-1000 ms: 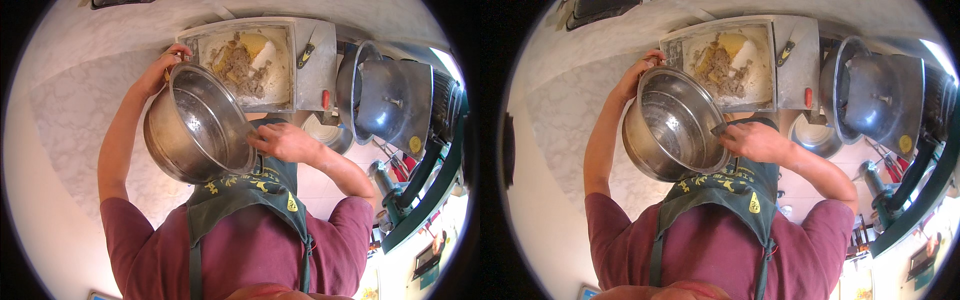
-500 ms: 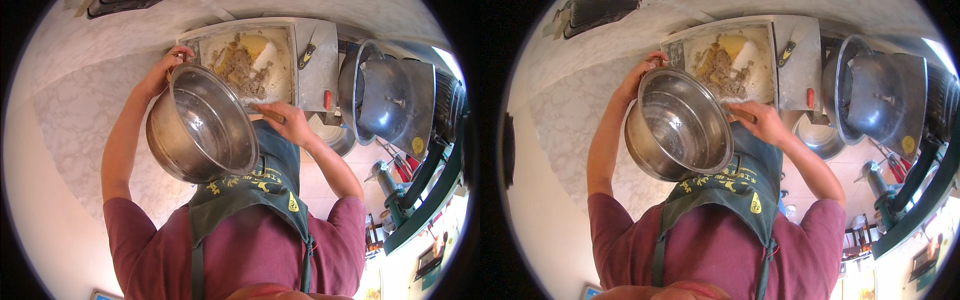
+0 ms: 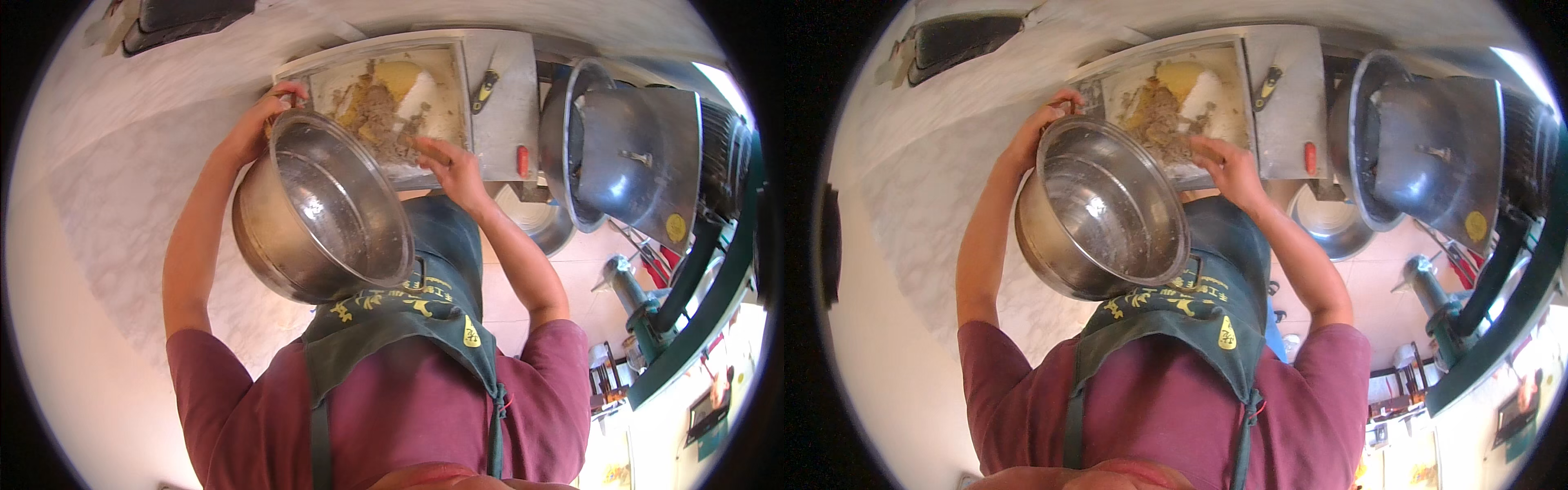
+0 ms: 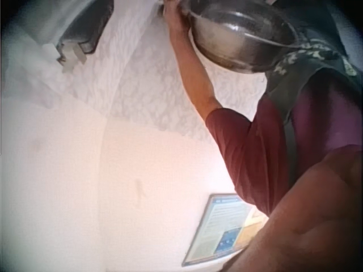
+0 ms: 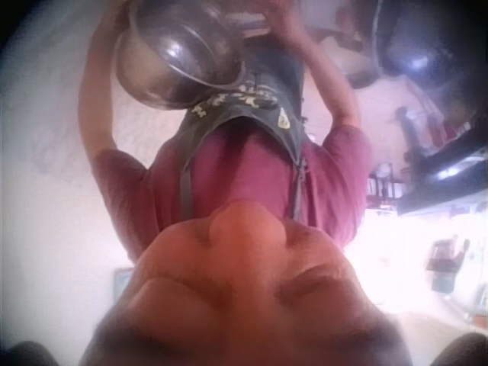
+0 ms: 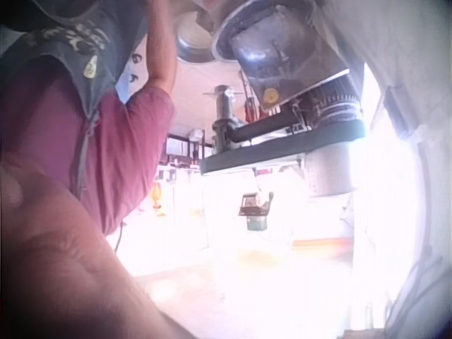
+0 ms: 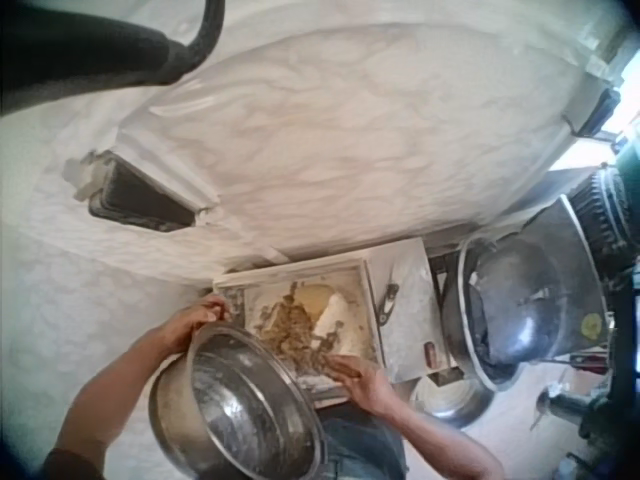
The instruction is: The person scrapes dough residue from a metal mixing bowl using a scraper, pours water into the bowl to rinse it, and then carries the bowl to a floor-level storage area.
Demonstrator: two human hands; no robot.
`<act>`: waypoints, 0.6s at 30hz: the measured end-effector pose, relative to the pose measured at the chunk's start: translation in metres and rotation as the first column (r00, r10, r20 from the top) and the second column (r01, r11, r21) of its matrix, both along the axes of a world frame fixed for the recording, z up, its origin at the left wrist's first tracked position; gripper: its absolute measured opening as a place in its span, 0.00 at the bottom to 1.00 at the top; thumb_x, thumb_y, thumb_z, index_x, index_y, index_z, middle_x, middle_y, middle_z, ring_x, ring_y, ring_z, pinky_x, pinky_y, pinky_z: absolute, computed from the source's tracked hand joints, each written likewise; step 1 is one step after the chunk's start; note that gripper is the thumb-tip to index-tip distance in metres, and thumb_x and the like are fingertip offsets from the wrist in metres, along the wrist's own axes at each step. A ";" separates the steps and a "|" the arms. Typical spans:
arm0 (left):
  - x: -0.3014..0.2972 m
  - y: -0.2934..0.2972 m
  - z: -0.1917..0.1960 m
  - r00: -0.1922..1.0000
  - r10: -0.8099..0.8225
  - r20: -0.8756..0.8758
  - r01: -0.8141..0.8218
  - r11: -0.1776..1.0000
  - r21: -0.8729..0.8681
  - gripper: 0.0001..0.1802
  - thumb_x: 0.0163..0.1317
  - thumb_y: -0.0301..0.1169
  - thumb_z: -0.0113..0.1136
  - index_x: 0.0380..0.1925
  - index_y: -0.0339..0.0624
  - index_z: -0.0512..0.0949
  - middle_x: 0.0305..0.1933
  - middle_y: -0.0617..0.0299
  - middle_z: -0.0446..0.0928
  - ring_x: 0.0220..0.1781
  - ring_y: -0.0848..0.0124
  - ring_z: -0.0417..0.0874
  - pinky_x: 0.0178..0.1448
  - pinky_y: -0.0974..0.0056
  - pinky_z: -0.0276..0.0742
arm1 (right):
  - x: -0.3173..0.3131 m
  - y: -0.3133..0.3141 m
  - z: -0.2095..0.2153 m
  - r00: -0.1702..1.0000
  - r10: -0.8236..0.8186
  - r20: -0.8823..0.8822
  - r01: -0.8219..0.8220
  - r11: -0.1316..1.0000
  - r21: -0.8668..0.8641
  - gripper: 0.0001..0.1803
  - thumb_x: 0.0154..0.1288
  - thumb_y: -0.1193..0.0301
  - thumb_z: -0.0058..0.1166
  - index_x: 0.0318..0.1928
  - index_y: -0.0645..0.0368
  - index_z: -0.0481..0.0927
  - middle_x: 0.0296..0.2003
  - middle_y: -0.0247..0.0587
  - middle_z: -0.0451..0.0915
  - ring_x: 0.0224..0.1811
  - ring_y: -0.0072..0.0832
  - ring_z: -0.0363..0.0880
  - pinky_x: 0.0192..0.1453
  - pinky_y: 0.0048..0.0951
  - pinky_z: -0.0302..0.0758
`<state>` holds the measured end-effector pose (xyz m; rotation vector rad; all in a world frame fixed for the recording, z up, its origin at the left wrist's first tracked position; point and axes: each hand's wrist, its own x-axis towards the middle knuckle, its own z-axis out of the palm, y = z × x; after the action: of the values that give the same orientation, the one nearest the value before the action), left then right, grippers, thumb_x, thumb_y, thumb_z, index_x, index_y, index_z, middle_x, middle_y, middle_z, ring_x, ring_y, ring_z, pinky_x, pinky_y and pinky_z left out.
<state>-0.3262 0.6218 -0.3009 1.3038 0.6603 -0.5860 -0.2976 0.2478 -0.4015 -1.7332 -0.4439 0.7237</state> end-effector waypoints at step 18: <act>-0.014 0.008 0.017 0.989 -0.042 0.142 0.042 0.999 -0.003 0.24 0.60 0.43 0.53 0.56 0.47 0.73 0.45 0.64 0.75 0.49 0.73 0.76 0.56 0.67 0.72 | 0.074 -0.056 0.065 0.977 -0.040 -0.210 0.031 0.998 -0.046 0.19 0.72 0.71 0.59 0.61 0.61 0.79 0.39 0.36 0.87 0.35 0.18 0.84 0.39 0.22 0.81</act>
<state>-0.3404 0.6300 -0.2836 1.3434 0.5147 -0.5235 -0.2234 0.1918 -0.3362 -1.6776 -0.2525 0.8865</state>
